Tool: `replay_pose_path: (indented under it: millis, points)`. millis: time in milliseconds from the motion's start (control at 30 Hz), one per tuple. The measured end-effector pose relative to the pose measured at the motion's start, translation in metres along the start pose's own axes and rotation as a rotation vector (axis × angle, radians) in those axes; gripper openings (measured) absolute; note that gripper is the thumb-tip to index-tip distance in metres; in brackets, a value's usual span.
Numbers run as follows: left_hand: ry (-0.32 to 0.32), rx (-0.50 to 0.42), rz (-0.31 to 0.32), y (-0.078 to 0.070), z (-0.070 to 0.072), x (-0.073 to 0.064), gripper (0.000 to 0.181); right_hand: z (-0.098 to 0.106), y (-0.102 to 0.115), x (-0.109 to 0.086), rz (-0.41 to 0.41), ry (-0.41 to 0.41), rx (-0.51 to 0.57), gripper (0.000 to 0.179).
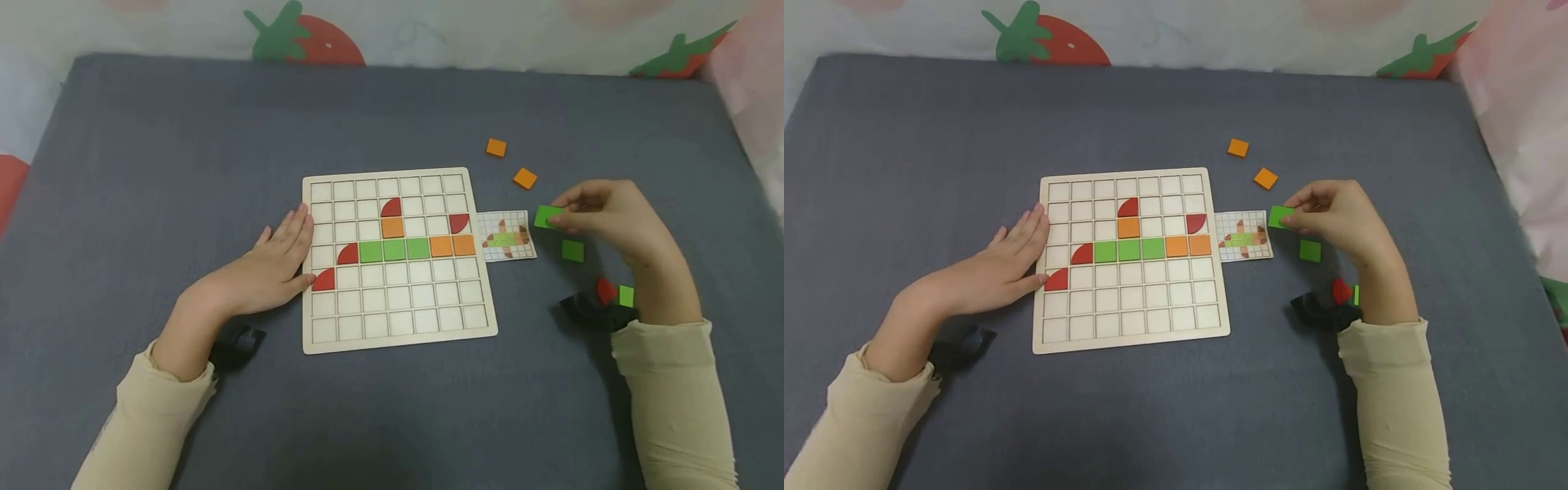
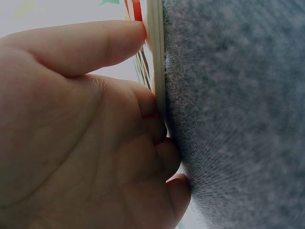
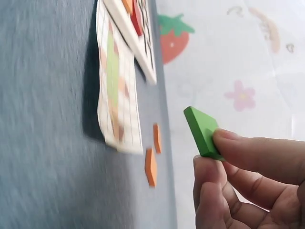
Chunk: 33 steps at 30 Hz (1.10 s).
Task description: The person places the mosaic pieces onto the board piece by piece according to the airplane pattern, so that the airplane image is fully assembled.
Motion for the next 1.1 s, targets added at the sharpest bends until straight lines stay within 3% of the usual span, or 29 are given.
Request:
replay_pose_path:
  millis: [400,667,933,1100]
  points:
    - [0.002,0.006,0.01,0.001,0.0,0.001,0.075,-0.039,0.032,-0.003,0.041,0.075,0.015,0.027]
    - [-0.005,0.006,0.009,0.001,0.0,0.0,0.076,-0.078,0.06,-0.004,0.098,0.201,0.133,0.024]
    - [-0.014,0.013,0.001,0.001,0.001,-0.001,0.077,-0.113,0.093,-0.003,0.181,0.259,0.098,0.014]
    - [-0.014,0.013,0.0,0.002,0.0,0.0,0.077,-0.131,0.109,-0.004,0.192,0.306,0.114,0.01]
Point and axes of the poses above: each hand's wrist, its own x-axis towards the middle knuckle, its own z-axis out of the back of the hand, y = z × x, the point moved 10 cm from there along x, towards the middle knuckle, and after that the axes turned 7 degrees about -x, right-handed, at the moved point
